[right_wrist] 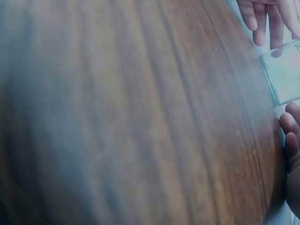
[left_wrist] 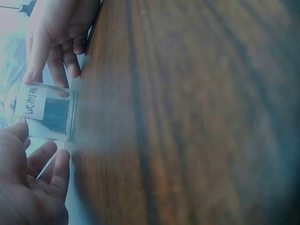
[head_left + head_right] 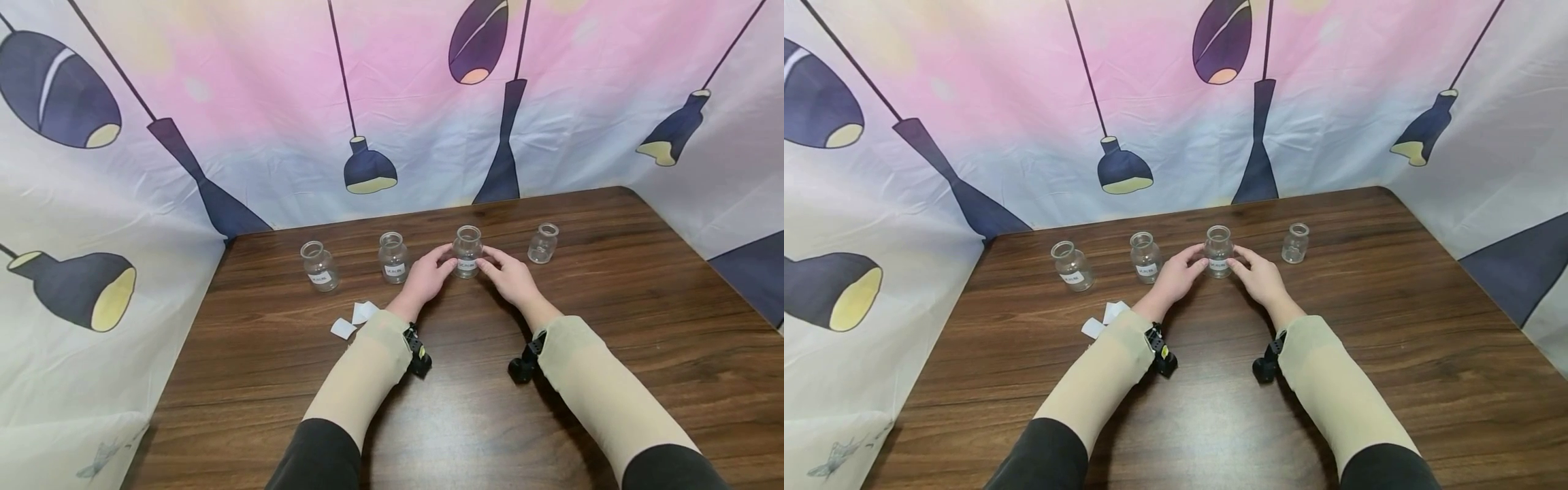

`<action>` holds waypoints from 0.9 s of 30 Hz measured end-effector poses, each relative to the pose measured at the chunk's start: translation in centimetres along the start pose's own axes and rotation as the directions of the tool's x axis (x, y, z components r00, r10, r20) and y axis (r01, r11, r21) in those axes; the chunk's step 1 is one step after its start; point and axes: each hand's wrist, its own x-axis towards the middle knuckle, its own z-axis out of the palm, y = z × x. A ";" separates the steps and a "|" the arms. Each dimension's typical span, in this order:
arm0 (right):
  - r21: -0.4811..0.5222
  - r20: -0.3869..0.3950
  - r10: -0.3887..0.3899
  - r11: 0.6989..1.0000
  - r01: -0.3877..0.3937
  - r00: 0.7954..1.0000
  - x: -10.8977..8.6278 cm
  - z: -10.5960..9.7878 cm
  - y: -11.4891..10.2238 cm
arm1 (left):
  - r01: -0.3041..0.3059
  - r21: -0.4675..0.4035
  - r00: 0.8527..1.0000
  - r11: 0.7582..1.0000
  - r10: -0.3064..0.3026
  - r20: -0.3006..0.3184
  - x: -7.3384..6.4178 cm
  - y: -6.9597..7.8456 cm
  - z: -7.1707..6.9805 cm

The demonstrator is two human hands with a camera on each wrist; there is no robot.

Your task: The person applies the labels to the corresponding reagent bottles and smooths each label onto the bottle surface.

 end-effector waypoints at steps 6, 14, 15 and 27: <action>0.009 0.039 -0.008 1.000 0.007 0.999 -0.1 -0.7 0.2 | 0.013 -0.004 1.000 1.000 -0.013 0.018 -0.2 -0.1 -0.4; -0.007 0.068 -0.045 0.999 0.045 0.997 -1.6 -3.1 1.3 | 0.024 -0.030 0.999 0.999 -0.022 0.044 -1.0 0.1 -1.0; -0.018 0.075 -0.046 0.999 0.048 0.996 -1.8 -3.4 1.4 | 0.023 -0.035 0.999 0.999 -0.021 0.047 -1.2 0.1 -1.1; -0.087 0.121 -0.076 0.992 0.086 0.990 -3.5 -5.4 2.2 | 0.021 -0.062 0.998 0.998 -0.016 0.066 -2.4 0.0 -1.8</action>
